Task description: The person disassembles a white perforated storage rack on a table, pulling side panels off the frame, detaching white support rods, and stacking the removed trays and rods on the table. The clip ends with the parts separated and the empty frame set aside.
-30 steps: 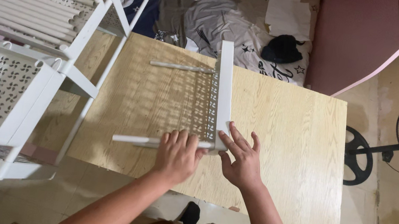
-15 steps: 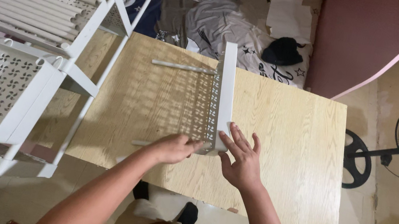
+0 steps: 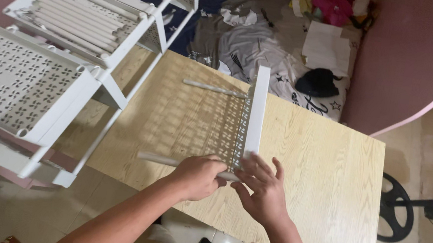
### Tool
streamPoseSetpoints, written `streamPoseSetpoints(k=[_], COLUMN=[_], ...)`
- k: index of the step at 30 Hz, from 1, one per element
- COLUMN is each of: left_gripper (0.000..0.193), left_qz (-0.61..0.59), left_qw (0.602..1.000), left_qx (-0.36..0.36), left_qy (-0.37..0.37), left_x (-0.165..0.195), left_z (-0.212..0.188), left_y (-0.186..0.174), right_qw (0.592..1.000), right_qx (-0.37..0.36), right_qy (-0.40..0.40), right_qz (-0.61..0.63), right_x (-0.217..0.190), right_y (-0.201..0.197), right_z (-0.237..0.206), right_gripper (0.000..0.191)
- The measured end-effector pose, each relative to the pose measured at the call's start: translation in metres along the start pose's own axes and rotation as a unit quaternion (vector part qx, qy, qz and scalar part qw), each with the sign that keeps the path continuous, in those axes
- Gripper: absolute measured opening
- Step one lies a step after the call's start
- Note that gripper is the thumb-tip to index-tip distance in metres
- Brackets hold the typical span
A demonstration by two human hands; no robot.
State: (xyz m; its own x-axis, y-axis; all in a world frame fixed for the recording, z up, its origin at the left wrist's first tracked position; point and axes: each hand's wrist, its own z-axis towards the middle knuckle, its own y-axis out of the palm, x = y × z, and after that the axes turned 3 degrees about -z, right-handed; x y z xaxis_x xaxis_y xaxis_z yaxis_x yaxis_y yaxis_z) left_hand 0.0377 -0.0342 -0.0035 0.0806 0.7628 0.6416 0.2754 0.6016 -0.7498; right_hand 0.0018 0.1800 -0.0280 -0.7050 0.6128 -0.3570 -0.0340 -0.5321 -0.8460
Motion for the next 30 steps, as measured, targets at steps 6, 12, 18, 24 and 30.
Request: streamPoseSetpoints(k=[6,12,18,24,30], left_gripper=[0.014,0.016,0.017,0.02,0.022], left_qz=[0.019,0.074,0.116,0.143,0.155], left_qw=[0.999,0.993,0.975,0.957,0.945], left_qx=[-0.032,0.024,0.191,0.252,0.286], left_qy=[-0.037,-0.088,-0.003,0.006,-0.036], left_x=[0.016,-0.001,-0.045,-0.097,-0.173], left_z=[-0.009,-0.028,-0.052,-0.063,-0.063], left_y=[-0.023,-0.076,-0.127,-0.187,-0.268], right_qw=[0.997,0.991,0.991,0.99,0.989], right_qx=[0.069,0.127,0.136,0.135,0.139], right_qy=[0.005,0.032,0.011,0.005,0.024], right_qz=[-0.019,-0.033,0.011,0.027,0.035], right_x=[0.008,0.024,0.002,-0.041,-0.093], right_y=[-0.01,-0.03,-0.022,0.009,0.065], right_z=[-0.004,0.006,0.037,0.099,0.186], right_gripper=[0.016,0.02,0.026,0.026,0.024])
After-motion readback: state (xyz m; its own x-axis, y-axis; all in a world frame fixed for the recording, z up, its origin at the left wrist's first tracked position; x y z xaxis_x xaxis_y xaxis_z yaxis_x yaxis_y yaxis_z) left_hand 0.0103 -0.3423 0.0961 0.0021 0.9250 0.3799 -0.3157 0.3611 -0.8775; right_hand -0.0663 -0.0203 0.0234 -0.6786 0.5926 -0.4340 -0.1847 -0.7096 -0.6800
